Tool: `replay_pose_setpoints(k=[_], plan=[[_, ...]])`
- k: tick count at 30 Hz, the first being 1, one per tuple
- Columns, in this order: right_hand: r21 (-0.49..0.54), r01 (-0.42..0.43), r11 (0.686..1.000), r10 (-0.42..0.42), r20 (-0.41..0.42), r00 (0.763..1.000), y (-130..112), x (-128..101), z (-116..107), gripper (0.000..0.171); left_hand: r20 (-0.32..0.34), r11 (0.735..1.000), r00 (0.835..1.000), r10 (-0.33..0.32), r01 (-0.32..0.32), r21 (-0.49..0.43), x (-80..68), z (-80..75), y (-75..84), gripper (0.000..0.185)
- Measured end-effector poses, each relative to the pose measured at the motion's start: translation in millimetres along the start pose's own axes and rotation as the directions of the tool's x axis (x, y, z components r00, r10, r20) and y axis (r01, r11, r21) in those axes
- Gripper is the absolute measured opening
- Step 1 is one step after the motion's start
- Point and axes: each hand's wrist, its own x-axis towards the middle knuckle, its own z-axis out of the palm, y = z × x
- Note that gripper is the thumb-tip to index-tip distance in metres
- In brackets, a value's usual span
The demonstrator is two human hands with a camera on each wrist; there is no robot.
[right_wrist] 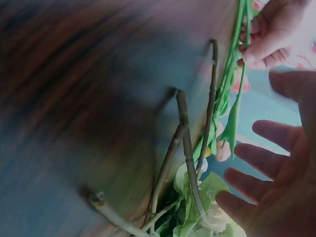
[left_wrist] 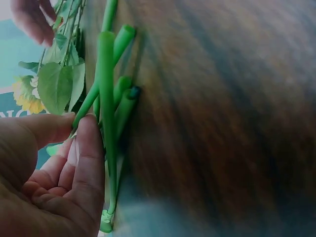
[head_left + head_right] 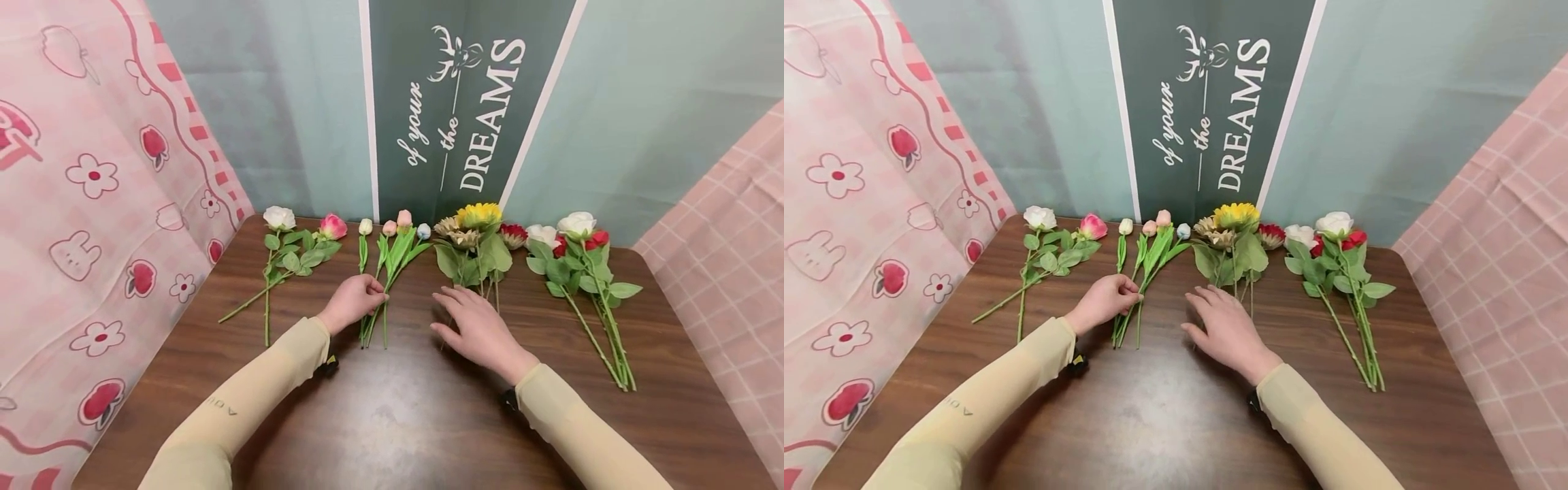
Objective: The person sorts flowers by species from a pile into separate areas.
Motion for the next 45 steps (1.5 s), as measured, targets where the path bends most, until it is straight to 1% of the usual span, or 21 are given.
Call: replay_pose_setpoints(k=[3,7,10,13,15,17,20,22,23,26,30,33,36,40,45], plan=[[-0.057,0.021,0.998,-0.018,0.051,0.999,0.0,-2.0,4.0,0.074,0.008,1.000,1.000,0.012,-0.012,-0.002,0.6,0.1,0.1,0.020],[-0.086,0.036,0.996,-0.029,0.085,0.996,-3.0,-1.2,8.4,0.079,-0.005,0.999,0.999,0.038,-0.038,0.005,-2.0,-5.9,-1.4,0.022],[-0.089,0.044,0.995,-0.035,0.092,0.995,-5.7,1.8,10.6,0.079,-0.044,0.996,0.997,0.066,-0.064,0.063,-5.7,-18.0,-6.8,0.021],[-0.090,0.052,0.995,-0.043,0.102,0.994,-10.3,7.6,11.9,0.079,-0.103,0.981,0.989,0.103,-0.084,0.177,-11.7,-40.0,-20.6,0.023],[-0.097,0.068,0.993,-0.057,0.109,0.992,-14.8,13.8,13.1,0.079,-0.145,0.959,0.982,0.123,-0.080,0.271,-17.4,-59.0,-34.6,0.024],[-0.104,0.091,0.990,-0.079,0.120,0.990,-21.0,22.6,15.0,0.079,-0.181,0.925,0.974,0.138,-0.062,0.374,-24.6,-79.8,-51.4,0.027],[-0.120,0.148,0.982,-0.130,0.147,0.981,-33.7,39.6,19.1,0.078,-0.221,0.872,0.965,0.142,-0.017,0.489,-37.3,-109.5,-76.9,0.031],[-0.127,0.183,0.975,-0.160,0.176,0.971,-44.9,53.6,21.7,0.078,-0.228,0.844,0.964,0.139,0.005,0.536,-46.2,-126.2,-91.6,0.032],[-0.137,0.203,0.969,-0.175,0.192,0.966,-51.5,61.3,23.0,0.078,-0.230,0.835,0.964,0.133,0.016,0.550,-50.6,-133.3,-98.1,0.033],[-0.158,0.254,0.954,-0.215,0.231,0.949,-73.6,85.7,28.2,0.078,-0.231,0.820,0.967,0.109,0.044,0.571,-63.7,-149.4,-112.9,0.032],[-0.154,0.298,0.942,-0.248,0.275,0.929,-106.5,115.6,36.3,0.076,-0.229,0.802,0.970,0.085,0.070,0.593,-78.1,-158.9,-122.8,0.030],[-0.147,0.319,0.936,-0.266,0.295,0.918,-127.8,131.7,42.0,0.073,-0.229,0.785,0.968,0.101,0.063,0.616,-84.9,-160.8,-125.6,0.025],[-0.146,0.325,0.934,-0.269,0.311,0.912,-142.8,140.7,47.0,0.070,-0.232,0.779,0.966,0.113,0.059,0.625,-88.0,-161.3,-126.8,0.018],[-0.135,0.319,0.938,-0.261,0.331,0.907,-152.1,144.3,53.9,0.068,-0.234,0.786,0.967,0.098,0.069,0.614,-89.1,-161.5,-127.2,0.014],[-0.130,0.318,0.939,-0.262,0.326,0.908,-150.8,145.2,61.5,0.067,-0.238,0.792,0.969,0.067,0.094,0.603,-90.3,-162.6,-128.8,0.011]])
